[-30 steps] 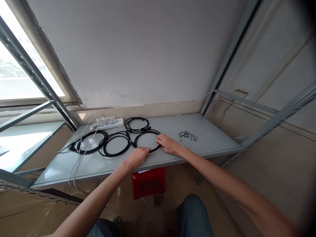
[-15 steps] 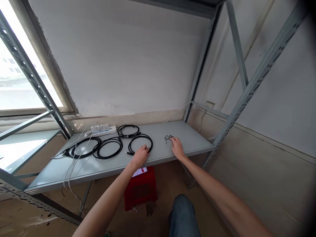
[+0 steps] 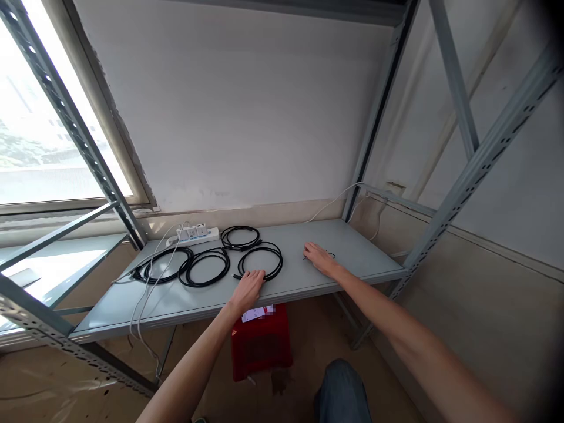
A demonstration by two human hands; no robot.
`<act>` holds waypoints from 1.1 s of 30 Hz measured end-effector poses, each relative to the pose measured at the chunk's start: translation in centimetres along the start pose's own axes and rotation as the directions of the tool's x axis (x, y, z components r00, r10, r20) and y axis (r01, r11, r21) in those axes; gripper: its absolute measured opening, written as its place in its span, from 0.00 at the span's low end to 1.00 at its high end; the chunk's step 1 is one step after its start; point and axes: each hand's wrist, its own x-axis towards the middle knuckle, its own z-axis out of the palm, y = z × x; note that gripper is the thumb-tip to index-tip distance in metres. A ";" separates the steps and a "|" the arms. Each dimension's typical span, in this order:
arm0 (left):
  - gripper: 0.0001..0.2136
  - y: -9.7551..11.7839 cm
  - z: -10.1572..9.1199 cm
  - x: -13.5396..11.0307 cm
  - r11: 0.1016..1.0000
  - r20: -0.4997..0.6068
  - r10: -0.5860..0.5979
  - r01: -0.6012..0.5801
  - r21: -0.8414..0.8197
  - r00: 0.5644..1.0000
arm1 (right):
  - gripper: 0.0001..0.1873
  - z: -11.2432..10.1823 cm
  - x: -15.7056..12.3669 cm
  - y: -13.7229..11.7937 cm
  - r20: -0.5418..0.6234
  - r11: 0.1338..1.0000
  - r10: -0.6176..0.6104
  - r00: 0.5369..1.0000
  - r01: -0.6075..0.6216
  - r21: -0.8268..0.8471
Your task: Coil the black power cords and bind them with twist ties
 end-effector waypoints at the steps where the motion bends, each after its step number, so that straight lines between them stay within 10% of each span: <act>1: 0.09 0.0 0.0 0.0 1.000 -0.004 -0.002 0.002 -0.026 1.000 | 0.17 -0.1 0.1 0.0 0.002 1.000 0.005 1.000 -0.005 -0.012; 23: 0.15 -0.1 0.6 0.0 1.000 -0.036 -0.004 0.004 -0.001 0.999 | 0.17 -0.4 1.3 1.3 0.040 0.999 -0.027 0.999 0.027 -0.018; 29: 0.15 0.0 0.5 -0.1 1.000 -0.039 -0.018 0.019 0.015 0.999 | 0.09 -2.5 2.2 -0.8 -0.054 0.956 0.140 0.989 -0.121 0.266; 33: 0.15 0.0 0.4 -0.1 1.000 -0.039 -0.006 0.006 -0.001 0.999 | 0.03 -3.9 3.4 -3.4 -0.067 0.783 0.293 0.954 -0.199 0.589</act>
